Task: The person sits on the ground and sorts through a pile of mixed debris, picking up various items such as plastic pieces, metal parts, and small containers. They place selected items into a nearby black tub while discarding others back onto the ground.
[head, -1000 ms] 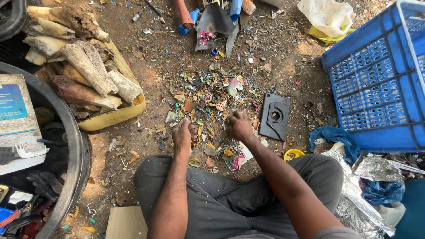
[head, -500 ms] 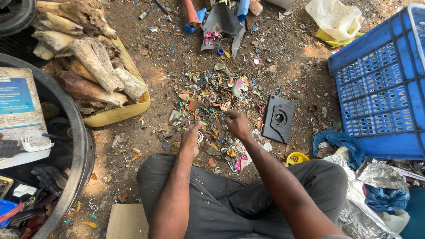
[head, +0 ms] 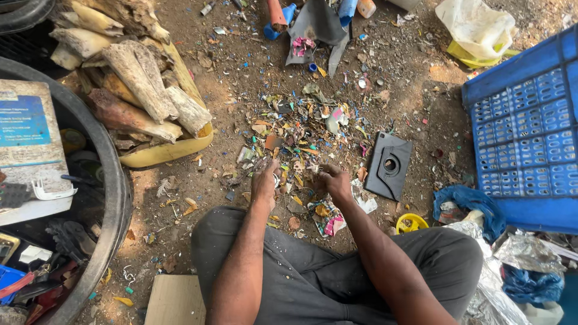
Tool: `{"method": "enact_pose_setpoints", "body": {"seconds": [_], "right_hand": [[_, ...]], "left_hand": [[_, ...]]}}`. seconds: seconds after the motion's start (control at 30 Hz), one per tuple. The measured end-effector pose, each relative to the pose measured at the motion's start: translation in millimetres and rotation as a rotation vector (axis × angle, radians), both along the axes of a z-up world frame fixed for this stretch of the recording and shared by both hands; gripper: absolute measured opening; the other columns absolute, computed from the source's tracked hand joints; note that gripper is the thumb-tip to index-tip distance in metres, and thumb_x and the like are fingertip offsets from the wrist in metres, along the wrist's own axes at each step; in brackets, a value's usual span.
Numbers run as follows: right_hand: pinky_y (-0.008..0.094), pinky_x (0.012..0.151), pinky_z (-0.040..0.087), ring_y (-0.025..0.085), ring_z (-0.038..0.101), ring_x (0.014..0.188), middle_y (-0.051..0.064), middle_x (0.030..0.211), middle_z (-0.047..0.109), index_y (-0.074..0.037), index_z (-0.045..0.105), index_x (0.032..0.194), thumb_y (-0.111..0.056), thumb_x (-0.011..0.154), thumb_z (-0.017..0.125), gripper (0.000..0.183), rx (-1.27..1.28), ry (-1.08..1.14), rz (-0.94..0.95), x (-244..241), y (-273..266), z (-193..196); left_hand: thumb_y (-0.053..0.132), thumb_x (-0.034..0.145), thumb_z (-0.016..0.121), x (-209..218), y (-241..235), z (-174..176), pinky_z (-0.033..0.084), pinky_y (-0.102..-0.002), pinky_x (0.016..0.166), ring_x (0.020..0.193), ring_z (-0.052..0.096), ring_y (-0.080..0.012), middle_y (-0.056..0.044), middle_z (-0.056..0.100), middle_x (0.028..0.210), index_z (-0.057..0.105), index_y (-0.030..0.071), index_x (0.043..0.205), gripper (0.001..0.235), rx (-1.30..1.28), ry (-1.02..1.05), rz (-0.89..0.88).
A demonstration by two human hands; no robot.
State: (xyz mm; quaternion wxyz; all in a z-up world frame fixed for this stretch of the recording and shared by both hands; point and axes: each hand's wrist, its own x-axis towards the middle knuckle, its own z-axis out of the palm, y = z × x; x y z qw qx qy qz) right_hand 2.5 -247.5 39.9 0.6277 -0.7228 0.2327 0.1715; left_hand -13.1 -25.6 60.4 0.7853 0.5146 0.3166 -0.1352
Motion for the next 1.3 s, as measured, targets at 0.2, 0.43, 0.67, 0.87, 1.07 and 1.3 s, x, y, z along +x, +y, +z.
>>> {"method": "enact_pose_setpoints", "body": {"seconds": [0.2,0.43,0.67,0.87,1.07,1.3], "right_hand": [[0.036,0.085,0.066,0.032,0.074,0.103,0.021,0.116,0.068,0.005,0.057,0.127,0.009,0.092,0.043,0.039,0.632,0.100,-0.329,6.3,-0.9,20.6],[0.041,0.097,0.062,0.027,0.072,0.109,0.014,0.126,0.070,0.000,0.060,0.129,-0.005,0.088,0.067,0.042,-0.055,-0.182,0.064,-9.2,1.6,8.8],[0.044,0.097,0.057,0.029,0.068,0.114,0.015,0.121,0.073,-0.004,0.065,0.126,-0.008,0.085,0.075,0.042,-0.275,-0.498,-0.020,-6.1,-5.3,-1.0],[0.044,0.072,0.061,0.026,0.067,0.086,0.016,0.102,0.070,-0.001,0.071,0.113,-0.016,0.093,0.069,0.025,-0.094,-0.185,-0.151,17.2,-5.6,-11.2],[0.038,0.063,0.058,0.020,0.068,0.066,0.011,0.087,0.073,-0.007,0.074,0.108,-0.036,0.105,0.062,0.031,-0.831,-0.174,0.556,22.2,51.3,-22.5],[0.034,0.049,0.045,0.014,0.049,0.054,0.008,0.073,0.065,-0.002,0.076,0.106,-0.032,0.101,0.063,0.033,-0.288,-0.050,0.199,-30.1,43.9,-21.5]], "left_hand": [[0.042,0.094,0.063,-1.3,-0.9,4.8,0.060,-0.030,0.052,0.079,0.066,-0.0149,-0.005,0.060,0.097,0.068,0.005,0.108,0.040,-0.022,-0.004,-0.011],[0.039,0.095,0.063,-5.5,-0.6,-0.3,0.060,-0.030,0.053,0.081,0.065,-0.0151,-0.005,0.060,0.097,0.068,0.003,0.108,0.039,0.012,-0.011,-0.020],[0.042,0.095,0.063,-2.5,0.3,-3.0,0.059,-0.030,0.054,0.080,0.065,-0.0149,-0.005,0.061,0.098,0.069,0.006,0.110,0.040,-0.021,0.001,-0.023],[0.043,0.095,0.063,1.6,-1.5,-4.2,0.059,-0.028,0.053,0.080,0.066,-0.0151,-0.006,0.061,0.099,0.069,0.005,0.111,0.041,-0.008,-0.007,-0.018],[0.044,0.095,0.063,-5.1,-0.5,-2.2,0.059,-0.027,0.053,0.079,0.065,-0.0140,-0.005,0.062,0.097,0.068,0.006,0.112,0.042,-0.012,0.003,-0.022],[0.043,0.095,0.062,-1.0,3.2,-9.8,0.059,-0.031,0.055,0.077,0.063,-0.0127,-0.002,0.059,0.092,0.068,0.006,0.110,0.040,-0.030,0.006,0.023]]}}
